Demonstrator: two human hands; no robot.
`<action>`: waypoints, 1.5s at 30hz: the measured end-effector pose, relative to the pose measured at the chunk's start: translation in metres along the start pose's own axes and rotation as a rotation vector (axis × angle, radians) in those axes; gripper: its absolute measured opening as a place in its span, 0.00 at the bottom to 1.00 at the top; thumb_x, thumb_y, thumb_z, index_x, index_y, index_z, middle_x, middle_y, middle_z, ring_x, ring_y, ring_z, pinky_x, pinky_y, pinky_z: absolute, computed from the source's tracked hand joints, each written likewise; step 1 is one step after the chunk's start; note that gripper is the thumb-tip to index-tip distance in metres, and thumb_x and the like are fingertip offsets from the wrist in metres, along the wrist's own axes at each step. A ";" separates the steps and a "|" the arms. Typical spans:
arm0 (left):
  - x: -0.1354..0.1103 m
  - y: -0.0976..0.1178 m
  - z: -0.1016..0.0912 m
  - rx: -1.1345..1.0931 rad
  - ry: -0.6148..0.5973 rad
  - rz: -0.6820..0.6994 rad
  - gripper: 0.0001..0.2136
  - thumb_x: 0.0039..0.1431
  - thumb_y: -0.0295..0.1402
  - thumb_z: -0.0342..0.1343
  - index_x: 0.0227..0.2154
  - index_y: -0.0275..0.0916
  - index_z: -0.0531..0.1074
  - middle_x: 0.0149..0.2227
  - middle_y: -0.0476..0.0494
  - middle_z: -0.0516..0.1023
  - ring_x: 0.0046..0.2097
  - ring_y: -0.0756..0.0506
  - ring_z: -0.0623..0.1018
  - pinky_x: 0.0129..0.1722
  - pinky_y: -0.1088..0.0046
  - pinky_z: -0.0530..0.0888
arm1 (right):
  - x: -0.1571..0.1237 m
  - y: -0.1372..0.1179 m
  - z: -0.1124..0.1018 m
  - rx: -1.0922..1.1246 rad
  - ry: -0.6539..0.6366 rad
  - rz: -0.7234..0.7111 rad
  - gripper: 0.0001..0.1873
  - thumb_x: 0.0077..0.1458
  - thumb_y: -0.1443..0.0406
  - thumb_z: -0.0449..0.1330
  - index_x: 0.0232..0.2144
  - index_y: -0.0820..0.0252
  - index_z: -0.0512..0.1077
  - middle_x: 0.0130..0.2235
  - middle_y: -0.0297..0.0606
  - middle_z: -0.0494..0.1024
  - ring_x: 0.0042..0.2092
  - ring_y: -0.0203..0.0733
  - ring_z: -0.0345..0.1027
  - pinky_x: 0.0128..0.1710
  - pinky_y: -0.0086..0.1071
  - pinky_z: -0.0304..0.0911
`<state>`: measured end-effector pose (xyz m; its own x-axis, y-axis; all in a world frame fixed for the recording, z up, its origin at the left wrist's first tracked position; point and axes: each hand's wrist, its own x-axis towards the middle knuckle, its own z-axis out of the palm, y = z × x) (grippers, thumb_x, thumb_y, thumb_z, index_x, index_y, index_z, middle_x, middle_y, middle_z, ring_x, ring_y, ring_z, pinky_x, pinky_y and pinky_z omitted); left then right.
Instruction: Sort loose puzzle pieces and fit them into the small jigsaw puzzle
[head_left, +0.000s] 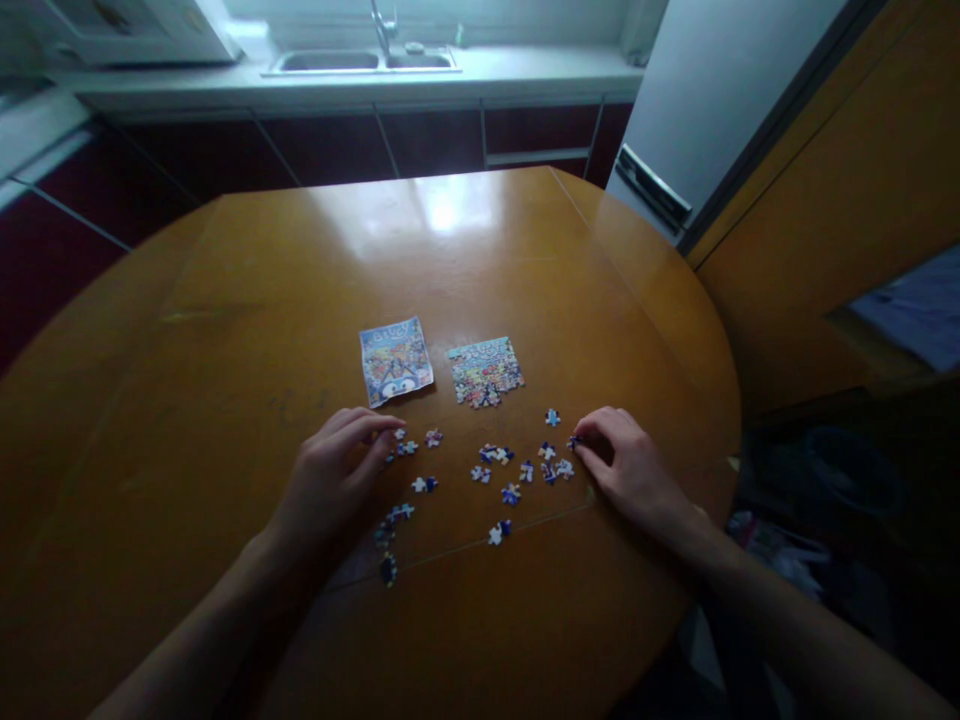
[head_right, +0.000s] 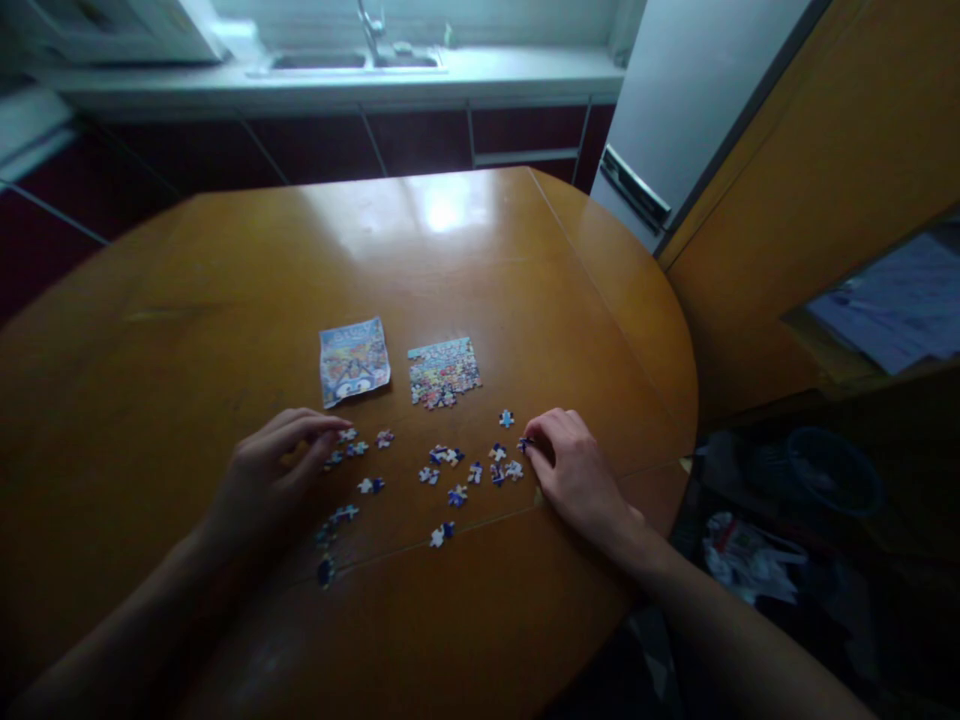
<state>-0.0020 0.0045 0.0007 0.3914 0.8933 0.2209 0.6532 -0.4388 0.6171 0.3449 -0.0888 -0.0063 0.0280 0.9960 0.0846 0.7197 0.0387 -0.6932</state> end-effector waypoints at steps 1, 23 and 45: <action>0.000 0.003 0.000 -0.013 0.005 0.001 0.09 0.64 0.36 0.54 0.38 0.40 0.77 0.38 0.45 0.77 0.39 0.46 0.76 0.40 0.71 0.72 | 0.001 -0.002 0.000 0.052 -0.012 0.014 0.02 0.58 0.67 0.59 0.32 0.57 0.72 0.36 0.39 0.76 0.38 0.43 0.68 0.40 0.39 0.65; -0.024 0.081 0.030 -0.287 -0.006 0.208 0.04 0.59 0.31 0.63 0.37 0.41 0.76 0.35 0.45 0.79 0.37 0.46 0.77 0.41 0.65 0.73 | 0.035 -0.073 0.013 0.901 -0.606 0.133 0.11 0.51 0.65 0.68 0.37 0.60 0.72 0.31 0.33 0.77 0.32 0.35 0.70 0.33 0.32 0.66; -0.017 -0.001 -0.036 0.005 -0.185 0.035 0.05 0.62 0.34 0.60 0.34 0.43 0.79 0.34 0.46 0.76 0.37 0.48 0.74 0.37 0.72 0.72 | 0.059 -0.020 0.009 0.134 -0.168 0.038 0.10 0.56 0.61 0.60 0.35 0.57 0.79 0.35 0.41 0.83 0.35 0.46 0.76 0.33 0.37 0.69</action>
<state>-0.0326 -0.0070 0.0232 0.5263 0.8444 0.0997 0.6397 -0.4705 0.6078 0.3256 -0.0303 0.0061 -0.0709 0.9959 -0.0560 0.6215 0.0003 -0.7834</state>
